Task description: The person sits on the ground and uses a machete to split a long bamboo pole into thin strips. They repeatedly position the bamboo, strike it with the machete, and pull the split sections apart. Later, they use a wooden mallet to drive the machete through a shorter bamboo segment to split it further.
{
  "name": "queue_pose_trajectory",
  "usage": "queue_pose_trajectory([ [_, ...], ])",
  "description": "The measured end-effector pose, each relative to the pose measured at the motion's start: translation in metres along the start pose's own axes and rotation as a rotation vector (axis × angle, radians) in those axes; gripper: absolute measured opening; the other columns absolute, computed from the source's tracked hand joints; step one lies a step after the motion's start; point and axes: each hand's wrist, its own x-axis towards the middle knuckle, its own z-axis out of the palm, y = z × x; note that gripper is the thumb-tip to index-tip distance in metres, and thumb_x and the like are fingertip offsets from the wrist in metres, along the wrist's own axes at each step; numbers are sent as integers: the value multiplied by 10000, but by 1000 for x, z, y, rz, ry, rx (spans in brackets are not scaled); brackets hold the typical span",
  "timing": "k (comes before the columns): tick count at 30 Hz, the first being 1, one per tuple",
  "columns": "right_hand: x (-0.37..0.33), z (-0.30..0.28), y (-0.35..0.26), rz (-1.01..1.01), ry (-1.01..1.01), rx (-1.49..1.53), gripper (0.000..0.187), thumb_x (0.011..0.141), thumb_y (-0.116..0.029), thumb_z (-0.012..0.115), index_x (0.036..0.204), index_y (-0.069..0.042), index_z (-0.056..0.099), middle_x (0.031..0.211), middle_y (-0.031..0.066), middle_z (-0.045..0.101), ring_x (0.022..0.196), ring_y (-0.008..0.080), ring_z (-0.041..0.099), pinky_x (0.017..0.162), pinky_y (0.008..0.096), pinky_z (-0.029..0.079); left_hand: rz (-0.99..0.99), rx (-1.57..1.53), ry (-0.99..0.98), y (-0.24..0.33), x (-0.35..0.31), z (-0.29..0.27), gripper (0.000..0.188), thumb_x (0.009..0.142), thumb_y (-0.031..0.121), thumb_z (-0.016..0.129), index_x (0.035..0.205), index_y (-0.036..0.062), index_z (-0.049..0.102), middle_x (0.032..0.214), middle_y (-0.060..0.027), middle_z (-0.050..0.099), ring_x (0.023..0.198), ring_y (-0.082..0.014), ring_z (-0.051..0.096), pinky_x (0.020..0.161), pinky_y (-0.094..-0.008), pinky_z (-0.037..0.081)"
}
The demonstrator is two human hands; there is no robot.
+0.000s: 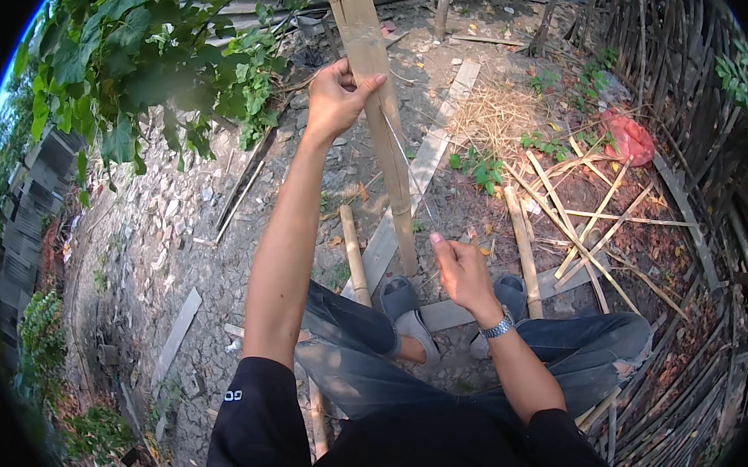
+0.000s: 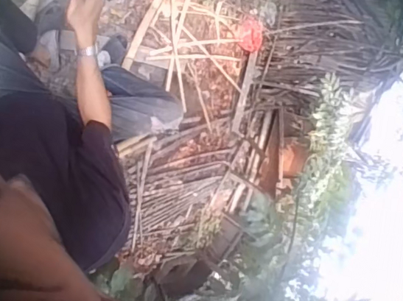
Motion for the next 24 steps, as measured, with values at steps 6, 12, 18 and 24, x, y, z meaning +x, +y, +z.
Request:
queue_pose_trajectory([
  [6,-5,-1,-5,179,-108,207,625,1036,-498,523,699,27,559,488,87,448,485,175,501,502,385,381,-1,-44,-1,-5,0,-4,374,901,197,804,1168,-31,673,1009,-102,761,891,-162,727,800,-317,588],
  [12,1,-6,-15,-19,23,-61,614,1043,-479,518,764,62,597,552,107,526,591,176,596,576,378,440,61,-71,103,-14,3,3,372,832,213,864,1084,-33,745,1016,-103,725,838,-145,688,763,-289,558],
  [18,19,-23,-55,84,-181,13,633,1048,-484,500,755,63,621,561,129,527,556,224,563,572,395,434,12,84,182,-27,9,-26,408,780,255,901,1038,-32,770,1080,-92,647,872,-144,625,766,-306,536],
  [24,38,-18,-47,-270,-8,-293,602,1054,-435,543,632,-7,572,462,71,451,467,179,537,508,416,423,3,125,196,-25,6,-32,353,807,194,874,1037,-48,758,933,-73,710,812,-122,615,752,-275,497],
])
